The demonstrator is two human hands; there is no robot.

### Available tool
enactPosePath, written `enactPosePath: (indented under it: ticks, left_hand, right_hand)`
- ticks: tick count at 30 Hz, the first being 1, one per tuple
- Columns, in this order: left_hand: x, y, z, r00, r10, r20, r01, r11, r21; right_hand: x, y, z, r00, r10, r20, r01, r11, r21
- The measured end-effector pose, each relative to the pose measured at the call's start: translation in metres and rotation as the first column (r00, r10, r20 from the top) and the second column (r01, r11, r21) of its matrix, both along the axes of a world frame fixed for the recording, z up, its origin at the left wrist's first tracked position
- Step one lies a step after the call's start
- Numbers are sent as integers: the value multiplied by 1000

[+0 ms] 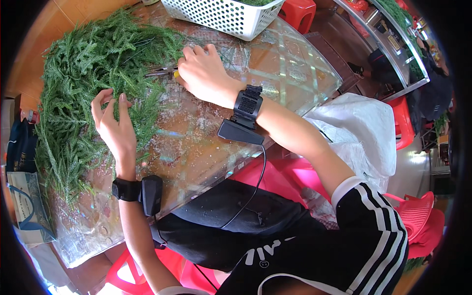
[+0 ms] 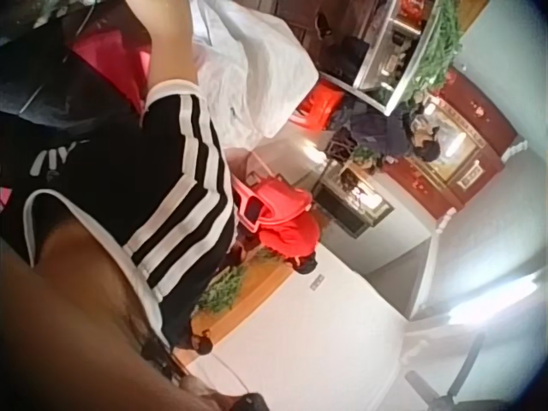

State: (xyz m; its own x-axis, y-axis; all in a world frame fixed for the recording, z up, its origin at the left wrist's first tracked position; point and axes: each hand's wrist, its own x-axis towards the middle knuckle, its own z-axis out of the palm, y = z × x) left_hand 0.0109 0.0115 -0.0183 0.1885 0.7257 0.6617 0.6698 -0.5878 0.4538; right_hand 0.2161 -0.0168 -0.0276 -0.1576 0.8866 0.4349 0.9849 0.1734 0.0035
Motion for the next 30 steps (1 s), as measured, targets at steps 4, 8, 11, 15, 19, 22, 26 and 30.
enactPosePath:
  ticks: [4,8,11,15,19,22,26,30]
  left_hand:
    - [0,0,1,1000,3,-1,-3,1000,12]
    - [0,-1,3,1000,-12,4,12,1000,23]
    - [1,0,2,1000,-16,13,15,998,55]
    - [0,-2,5,999,-12,41,11,999,33]
    - [-1,-2,6,999,-12,31,10,997,76]
    - [-1,-2,6,999,-10,51,7,997,75]
    - [-2,-1,6,997,-6,73,1,998,68]
    - [-3,-1,8,998,7,69,-12,998,68]
  right_hand:
    - [-2,4,-5,999,-2,53,-1,998,64]
    - [0,12,-8,1000,-15,-4,15,989,146]
    - [2,16,-6,990,-5,-139,38,970,241]
    - [0,18,-6,959,-5,-285,88,956,279]
    - [1,22,-3,926,23,-378,108,940,322]
    - [2,21,1,871,32,-490,131,946,295]
    - [3,28,-2,767,108,-633,148,929,338]
    - [8,33,-3,687,139,-713,147,935,324]
